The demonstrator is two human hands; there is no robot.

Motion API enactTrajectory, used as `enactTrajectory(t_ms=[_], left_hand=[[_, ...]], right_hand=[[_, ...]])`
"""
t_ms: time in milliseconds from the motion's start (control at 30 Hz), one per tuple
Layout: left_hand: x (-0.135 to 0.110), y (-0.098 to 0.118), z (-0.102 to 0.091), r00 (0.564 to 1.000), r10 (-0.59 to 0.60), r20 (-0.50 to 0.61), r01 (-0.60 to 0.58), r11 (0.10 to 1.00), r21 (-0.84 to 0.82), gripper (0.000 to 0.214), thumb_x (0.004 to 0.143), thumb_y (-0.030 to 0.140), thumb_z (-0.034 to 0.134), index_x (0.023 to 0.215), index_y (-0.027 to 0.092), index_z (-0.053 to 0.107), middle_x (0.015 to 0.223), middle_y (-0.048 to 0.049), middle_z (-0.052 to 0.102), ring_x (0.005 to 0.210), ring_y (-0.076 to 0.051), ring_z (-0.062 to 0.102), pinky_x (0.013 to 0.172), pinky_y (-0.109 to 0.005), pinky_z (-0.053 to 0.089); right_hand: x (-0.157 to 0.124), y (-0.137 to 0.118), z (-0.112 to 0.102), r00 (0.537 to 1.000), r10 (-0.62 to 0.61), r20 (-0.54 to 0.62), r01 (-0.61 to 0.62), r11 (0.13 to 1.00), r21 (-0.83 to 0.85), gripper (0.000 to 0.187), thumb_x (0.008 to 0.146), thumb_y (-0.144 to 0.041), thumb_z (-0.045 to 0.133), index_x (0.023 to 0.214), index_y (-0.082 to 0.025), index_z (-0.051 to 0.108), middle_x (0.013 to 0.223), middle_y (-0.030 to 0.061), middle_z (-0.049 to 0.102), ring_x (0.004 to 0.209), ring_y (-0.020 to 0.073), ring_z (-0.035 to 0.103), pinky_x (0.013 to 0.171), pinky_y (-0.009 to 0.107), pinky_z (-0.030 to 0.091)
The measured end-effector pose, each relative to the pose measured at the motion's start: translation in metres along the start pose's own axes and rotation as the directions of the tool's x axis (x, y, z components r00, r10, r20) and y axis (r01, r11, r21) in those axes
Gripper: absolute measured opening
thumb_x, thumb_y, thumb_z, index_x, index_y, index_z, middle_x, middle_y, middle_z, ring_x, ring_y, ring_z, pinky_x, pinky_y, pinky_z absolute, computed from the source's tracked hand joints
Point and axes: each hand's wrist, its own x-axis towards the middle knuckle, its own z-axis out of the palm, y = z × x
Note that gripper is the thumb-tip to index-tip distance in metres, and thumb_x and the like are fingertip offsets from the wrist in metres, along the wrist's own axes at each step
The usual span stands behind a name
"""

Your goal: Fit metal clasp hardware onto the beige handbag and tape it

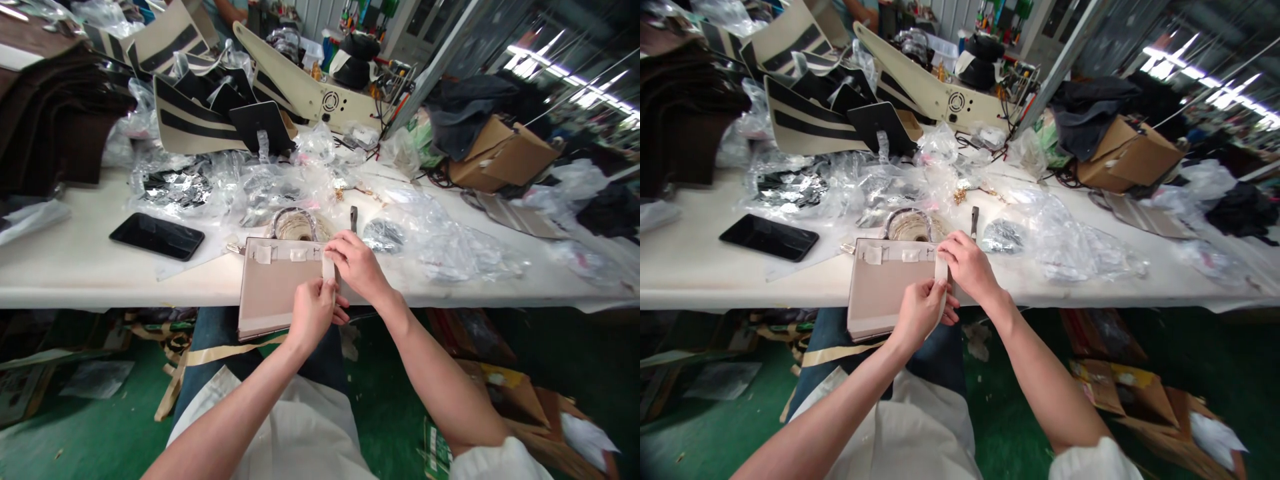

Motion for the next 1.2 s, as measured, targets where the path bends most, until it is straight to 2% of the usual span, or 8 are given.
enactTrajectory(t_ms=[100,233,433,567,700,833,1000,1200], left_hand=[[0.001,0.0,0.0,1.0,-0.014,-0.018,0.014,1.0,-0.016,0.053,0.106,0.068,0.068,0.1,0.016,0.066,0.082,-0.0141,0.08,0.057,-0.024,0.078,0.05,-0.027,0.061],[0.001,0.002,0.0,0.999,-0.027,-0.021,0.027,1.0,-0.004,0.053,0.106,0.067,0.07,0.101,0.014,0.069,0.083,-0.0147,0.081,0.06,-0.025,0.079,0.053,-0.028,0.063],[0.001,0.004,0.001,0.999,-0.048,-0.011,0.048,0.999,-0.002,0.046,0.108,0.06,0.068,0.101,0.014,0.067,0.084,-0.0162,0.082,0.063,-0.025,0.08,0.053,-0.027,0.062],[-0.002,0.004,-0.002,0.997,-0.079,0.008,0.08,0.997,-0.012,0.049,0.106,0.062,0.069,0.1,0.014,0.069,0.082,-0.017,0.081,0.062,-0.025,0.08,0.053,-0.027,0.061],[-0.004,0.003,-0.003,0.996,-0.093,0.014,0.092,0.995,0.029,0.047,0.106,0.06,0.069,0.096,0.014,0.069,0.078,-0.0157,0.08,0.061,-0.025,0.079,0.055,-0.027,0.062],[-0.004,0.005,-0.002,0.989,-0.144,0.029,0.142,0.988,0.064,0.043,0.105,0.056,0.067,0.093,0.015,0.068,0.072,-0.0138,0.078,0.058,-0.024,0.077,0.053,-0.027,0.061],[-0.005,0.007,-0.002,0.99,-0.121,0.074,0.116,0.991,0.067,0.031,0.101,0.045,0.064,0.099,0.015,0.069,0.066,-0.0086,0.075,0.053,-0.024,0.073,0.05,-0.028,0.059],[-0.006,0.001,0.0,0.993,0.116,0.027,-0.119,0.984,0.132,0.032,0.103,0.047,0.058,0.087,0.02,0.064,0.047,0.0027,0.056,0.036,-0.015,0.052,0.041,-0.021,0.037]], right_hand=[[-0.003,0.009,-0.002,0.991,0.125,-0.037,-0.121,0.989,0.09,0.041,0.104,-0.03,0.072,0.145,-0.026,0.073,0.131,0.01,0.073,0.087,0.0214,0.068,0.09,0.039,0.061],[-0.005,0.017,-0.006,0.99,0.144,0.015,-0.144,0.979,0.143,0.036,0.104,-0.039,0.073,0.136,-0.024,0.081,0.119,0.0087,0.077,0.087,0.0215,0.068,0.085,0.037,0.059],[0.01,0.018,-0.011,0.956,0.264,0.13,-0.283,0.945,0.165,0.035,0.098,-0.044,0.079,0.123,-0.021,0.084,0.08,0.0011,0.073,0.068,0.0191,0.061,0.067,0.032,0.05],[0.016,0.015,-0.02,0.96,0.188,0.208,-0.213,0.971,0.105,0.039,0.099,-0.04,0.077,0.134,-0.021,0.082,0.106,0.0067,0.082,0.081,0.0212,0.07,0.08,0.035,0.056],[0.017,0.019,-0.026,0.945,0.089,0.315,-0.113,0.992,0.059,0.053,0.094,-0.033,0.08,0.146,-0.023,0.077,0.133,0.0088,0.08,0.087,0.0211,0.074,0.083,0.034,0.058],[0.027,0.024,-0.029,0.917,0.016,0.399,-0.042,0.998,0.055,0.045,0.087,-0.03,0.081,0.13,-0.018,0.082,0.112,0.0051,0.081,0.075,0.0168,0.067,0.073,0.03,0.052],[0.041,0.021,-0.033,0.882,-0.058,0.467,0.025,0.997,0.076,0.025,0.082,-0.027,0.079,0.106,-0.018,0.081,0.092,0.0006,0.07,0.072,0.0145,0.057,0.068,0.028,0.041],[0.046,0.019,-0.032,0.867,-0.13,0.481,0.129,0.991,0.037,0.018,0.081,-0.023,0.077,0.098,-0.017,0.077,0.09,0.0002,0.063,0.074,0.0144,0.054,0.07,0.029,0.039]])
